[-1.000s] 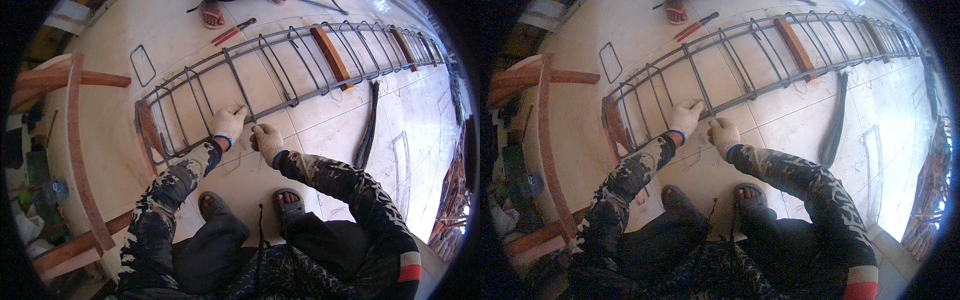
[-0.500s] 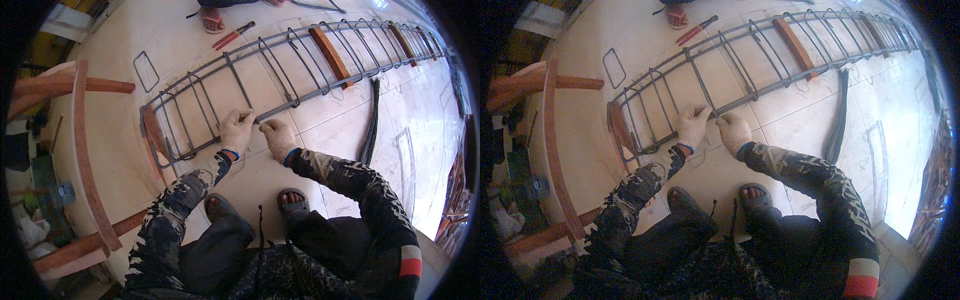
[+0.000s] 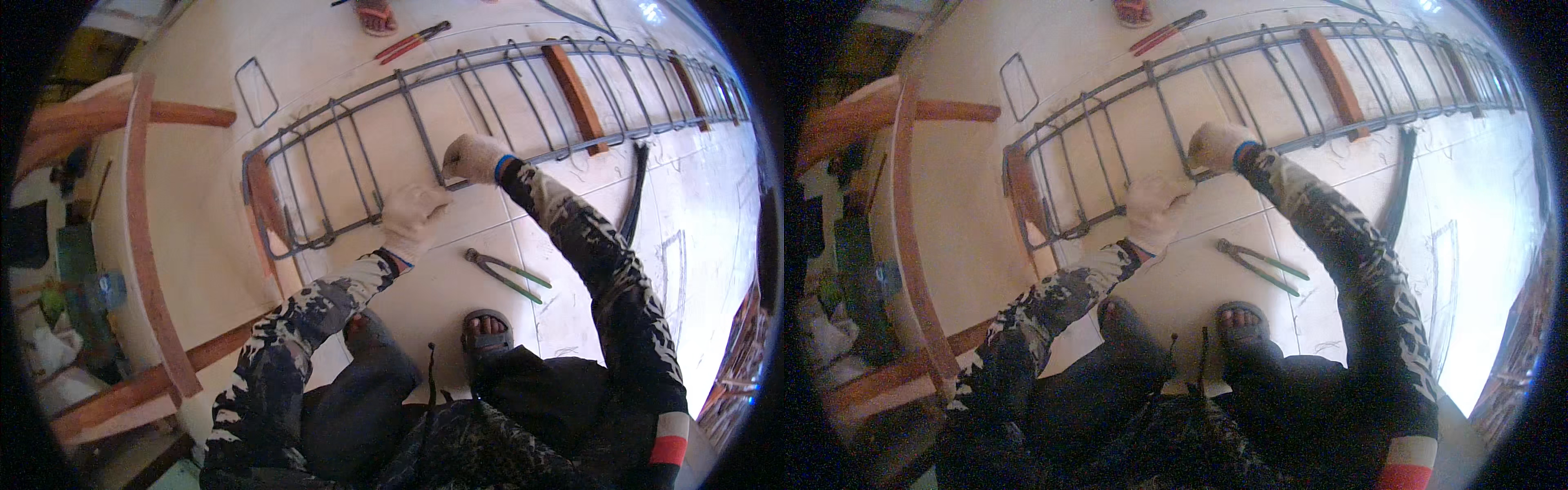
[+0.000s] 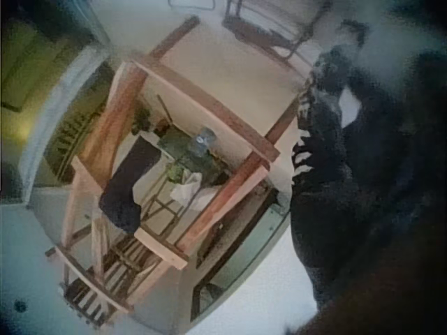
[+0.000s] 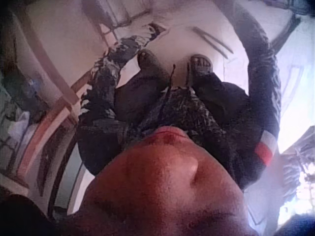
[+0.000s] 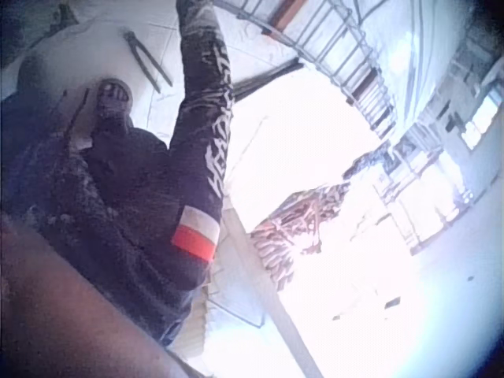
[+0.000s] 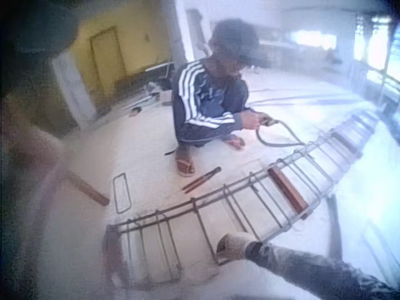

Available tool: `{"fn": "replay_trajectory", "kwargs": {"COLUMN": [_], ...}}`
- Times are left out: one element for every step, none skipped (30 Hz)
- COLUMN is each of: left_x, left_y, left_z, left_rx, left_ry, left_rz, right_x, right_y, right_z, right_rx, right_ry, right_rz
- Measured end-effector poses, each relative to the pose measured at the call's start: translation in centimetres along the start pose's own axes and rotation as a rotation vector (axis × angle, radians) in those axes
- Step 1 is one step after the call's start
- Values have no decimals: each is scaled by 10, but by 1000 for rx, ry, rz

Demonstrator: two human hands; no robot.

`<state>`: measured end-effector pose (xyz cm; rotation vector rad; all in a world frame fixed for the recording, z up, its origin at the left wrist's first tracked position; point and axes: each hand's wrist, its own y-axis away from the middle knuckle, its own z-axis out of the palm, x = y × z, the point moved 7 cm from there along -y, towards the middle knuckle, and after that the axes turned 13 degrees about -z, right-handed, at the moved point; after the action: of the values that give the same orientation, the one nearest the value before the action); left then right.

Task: The person sits on the floor and assembles a metal frame by positioning wooden supports and tying metal rods together with wire. They use pliers to twist and secure the wire at multiple joints along the frame.

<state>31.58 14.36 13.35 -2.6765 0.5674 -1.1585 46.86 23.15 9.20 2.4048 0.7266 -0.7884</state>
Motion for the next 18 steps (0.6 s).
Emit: {"fn": "replay_trajectory", "kwargs": {"left_x": [-1,-3,-9,-13,-15,-17,-26,-35,-29,-23,-24,-40,-41,-46,-48,-58,-67,-75], "left_y": [1,2,3,0,-3,-6,-8,-8,-14,-21,-23,-14,-15,-15,-17,-19,-21,-18], "left_z": [5,9,11,9,9,12,11,9,13,20,27,15,26,29,39,44,50,52], "left_rx": [6,11,2,-5,-10,-54,-98,-145,-209,-282,-351,-344,-417,-482,-550,-552,-554,-557], "left_ry": [-36,-71,-39,-9,30,42,44,44,-11,-65,-133,-155,-107,-80,-39,-24,-8,3], "left_rz": [-36,-71,-185,-293,-396,-476,-561,-643,-641,-627,-621,-652,-670,-700,-720,-712,-704,-709], "right_x": [7,14,23,29,34,41,30,25,35,58,70,30,36,40,50,54,58,55], "right_y": [-4,-11,-18,-27,-35,-38,-40,-39,-37,-36,-38,-40,-32,-31,-25,-22,-23,-23], "right_z": [1,5,18,29,40,46,44,45,46,54,62,45,43,46,46,46,36,34], "right_rx": [-75,-177,-230,-278,-328,-341,-353,-427,-458,-484,-514,-538,-537,-533,-530,-526,-396,-273], "right_ry": [-31,31,41,50,59,52,39,84,109,127,137,114,63,8,-41,-88,14,109], "right_rz": [-28,-101,-168,-245,-320,-344,-379,-336,-309,-270,-247,-147,-68,-14,56,109,104,91]}}
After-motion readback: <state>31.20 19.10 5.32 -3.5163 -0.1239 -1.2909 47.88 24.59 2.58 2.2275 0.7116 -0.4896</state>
